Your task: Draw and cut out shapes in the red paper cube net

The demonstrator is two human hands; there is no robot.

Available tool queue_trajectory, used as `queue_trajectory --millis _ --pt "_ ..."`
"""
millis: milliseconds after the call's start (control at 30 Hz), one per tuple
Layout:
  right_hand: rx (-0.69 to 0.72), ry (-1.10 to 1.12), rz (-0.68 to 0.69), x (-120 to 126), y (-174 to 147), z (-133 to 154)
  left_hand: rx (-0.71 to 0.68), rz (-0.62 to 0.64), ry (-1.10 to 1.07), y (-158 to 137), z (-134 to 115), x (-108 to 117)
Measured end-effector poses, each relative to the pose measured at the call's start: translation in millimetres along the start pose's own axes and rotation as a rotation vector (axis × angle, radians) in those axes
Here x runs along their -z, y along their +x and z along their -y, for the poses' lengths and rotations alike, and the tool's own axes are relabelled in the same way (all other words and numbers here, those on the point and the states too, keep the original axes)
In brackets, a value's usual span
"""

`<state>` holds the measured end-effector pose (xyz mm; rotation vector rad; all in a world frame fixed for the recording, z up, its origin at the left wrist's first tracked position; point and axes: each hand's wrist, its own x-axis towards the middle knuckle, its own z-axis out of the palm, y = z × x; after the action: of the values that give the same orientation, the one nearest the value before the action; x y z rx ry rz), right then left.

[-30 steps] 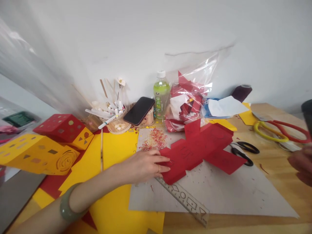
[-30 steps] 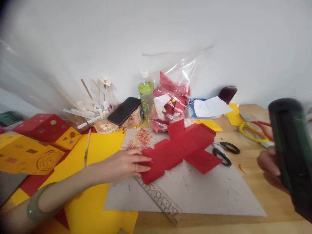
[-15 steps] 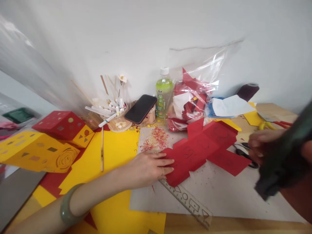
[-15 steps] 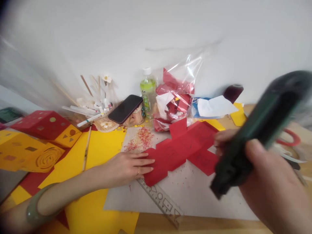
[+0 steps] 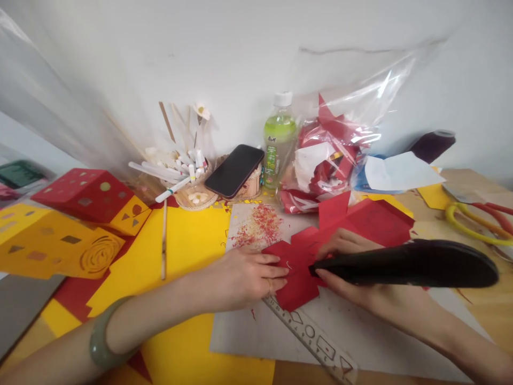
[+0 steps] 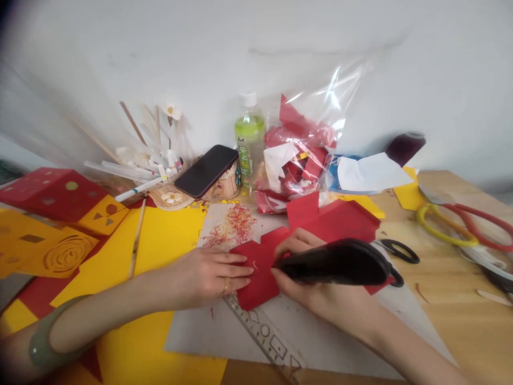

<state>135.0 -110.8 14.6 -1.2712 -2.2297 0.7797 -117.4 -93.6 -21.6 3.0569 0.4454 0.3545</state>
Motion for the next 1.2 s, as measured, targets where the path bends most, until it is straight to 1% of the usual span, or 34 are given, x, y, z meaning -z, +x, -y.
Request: queue_trajectory --millis 67,100,200,300,367,433,500,567,633,700,800,900,1033,1200 --pt "-0.021 0.002 0.078 -2.5 -0.6 -3.4 -0.012 -0.004 -0.019 0.0 2.4 -0.1" --pt "-0.034 0.008 0.076 -3.8 -1.6 -6.2 -0.019 -0.006 -0.03 0.0 3.8 -0.4" --pt "-0.093 0.041 -0.013 -3.8 -4.0 -13.1 -0.025 -0.012 -0.067 0.8 7.9 -1.5" --pt "-0.147 0.145 -0.051 2.7 1.8 -9.1 -0.025 -0.014 -0.114 3.0 12.0 0.1" --pt "-0.166 0.223 -0.038 6.0 10.4 -2.2 -0.028 -0.014 -0.16 4.4 14.7 3.2" --pt "-0.169 0.276 0.008 4.6 19.0 2.8 -0.018 -0.014 -0.209 5.1 17.1 6.6" --pt "-0.166 0.307 0.066 -1.6 23.9 2.4 0.001 -0.019 -0.244 4.8 18.3 8.1" --pt "-0.17 0.324 0.082 -10.0 23.9 -3.1 0.019 -0.046 -0.26 4.4 17.5 6.3" --pt "-0.191 0.306 0.063 -17.2 20.6 -10.2 0.048 -0.102 -0.243 4.5 14.7 1.3" --pt "-0.203 0.258 0.039 -21.3 17.1 -14.7 0.084 -0.172 -0.169 5.5 10.7 -4.7" --pt "-0.192 0.202 0.047 -22.2 16.4 -13.2 0.111 -0.236 -0.045 7.7 5.4 -10.1" --pt "-0.175 0.205 0.066 -20.4 19.7 -7.1 0.101 -0.195 -0.01 9.1 2.9 -9.6" --pt "-0.173 0.212 0.106 -19.3 21.8 -4.7 0.132 -0.114 -0.039 9.3 2.6 -8.5" --pt "-0.18 0.236 0.087 -21.8 19.6 -9.4 0.156 -0.097 -0.091 7.8 3.5 -11.1"
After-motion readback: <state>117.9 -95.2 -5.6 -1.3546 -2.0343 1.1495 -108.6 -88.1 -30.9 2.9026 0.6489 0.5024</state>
